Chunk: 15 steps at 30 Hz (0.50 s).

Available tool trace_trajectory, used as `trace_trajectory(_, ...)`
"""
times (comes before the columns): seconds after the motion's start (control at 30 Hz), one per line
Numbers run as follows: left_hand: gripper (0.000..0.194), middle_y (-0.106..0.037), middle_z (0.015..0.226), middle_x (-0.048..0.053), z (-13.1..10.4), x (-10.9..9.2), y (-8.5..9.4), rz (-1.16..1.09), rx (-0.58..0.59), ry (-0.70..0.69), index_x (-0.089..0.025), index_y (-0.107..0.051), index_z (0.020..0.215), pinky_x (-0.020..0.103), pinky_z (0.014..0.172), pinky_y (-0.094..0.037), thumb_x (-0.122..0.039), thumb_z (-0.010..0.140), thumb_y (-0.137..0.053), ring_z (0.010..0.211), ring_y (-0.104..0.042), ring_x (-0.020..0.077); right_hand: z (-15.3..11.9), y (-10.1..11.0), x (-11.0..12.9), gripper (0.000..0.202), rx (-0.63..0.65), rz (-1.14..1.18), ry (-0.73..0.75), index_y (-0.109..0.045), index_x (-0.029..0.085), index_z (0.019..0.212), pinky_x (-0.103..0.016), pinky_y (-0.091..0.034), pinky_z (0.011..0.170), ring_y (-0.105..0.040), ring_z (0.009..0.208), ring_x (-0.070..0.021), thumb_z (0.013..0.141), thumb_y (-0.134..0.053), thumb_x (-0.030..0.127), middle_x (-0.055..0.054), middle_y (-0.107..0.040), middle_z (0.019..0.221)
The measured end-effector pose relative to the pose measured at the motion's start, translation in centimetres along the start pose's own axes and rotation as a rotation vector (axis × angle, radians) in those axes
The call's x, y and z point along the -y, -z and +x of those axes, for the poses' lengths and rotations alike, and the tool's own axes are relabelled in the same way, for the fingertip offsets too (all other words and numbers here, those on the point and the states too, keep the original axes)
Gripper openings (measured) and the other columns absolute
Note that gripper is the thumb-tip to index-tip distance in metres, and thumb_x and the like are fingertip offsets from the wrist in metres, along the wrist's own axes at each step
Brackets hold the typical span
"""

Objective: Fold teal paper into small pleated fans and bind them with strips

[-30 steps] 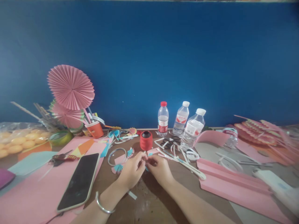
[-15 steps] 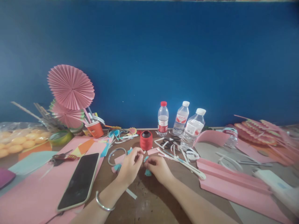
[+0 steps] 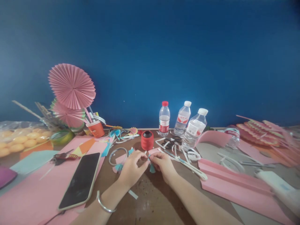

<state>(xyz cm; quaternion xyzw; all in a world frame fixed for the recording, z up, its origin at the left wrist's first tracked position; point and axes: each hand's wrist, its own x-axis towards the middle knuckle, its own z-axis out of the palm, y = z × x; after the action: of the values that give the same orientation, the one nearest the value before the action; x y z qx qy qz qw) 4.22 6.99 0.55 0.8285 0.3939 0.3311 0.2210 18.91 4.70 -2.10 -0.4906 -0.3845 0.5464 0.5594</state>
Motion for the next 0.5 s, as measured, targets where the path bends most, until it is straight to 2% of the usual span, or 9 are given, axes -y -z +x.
trace_trajectory(0.17,0.013,-0.058,0.075,0.001,0.05,0.13,-0.35,0.078,0.005,-0.053,-0.02,-0.056,0.076,0.031,0.072,-0.04,-0.021,0.082,-0.045,0.073,-0.053,0.0168,0.09,-0.04,-0.08,0.022,-0.006,0.027,0.01,-0.059,0.013,0.062,-0.018,-0.019,0.036,-0.03,0.036,-0.0044,0.062,-0.065,0.034,0.008,-0.041,0.041)
trace_trajectory(0.5,0.016,-0.058,0.076,0.002,0.1,-0.22,-0.42,0.162,0.059,-0.085,-0.019,-0.057,0.076,0.03,0.07,-0.039,-0.025,0.084,-0.044,0.074,-0.052,0.0179,0.01,-0.12,-0.13,0.022,-0.014,0.029,0.03,-0.061,0.014,0.065,-0.018,-0.029,0.04,-0.04,0.041,-0.0066,0.062,-0.067,0.035,0.005,-0.05,0.046)
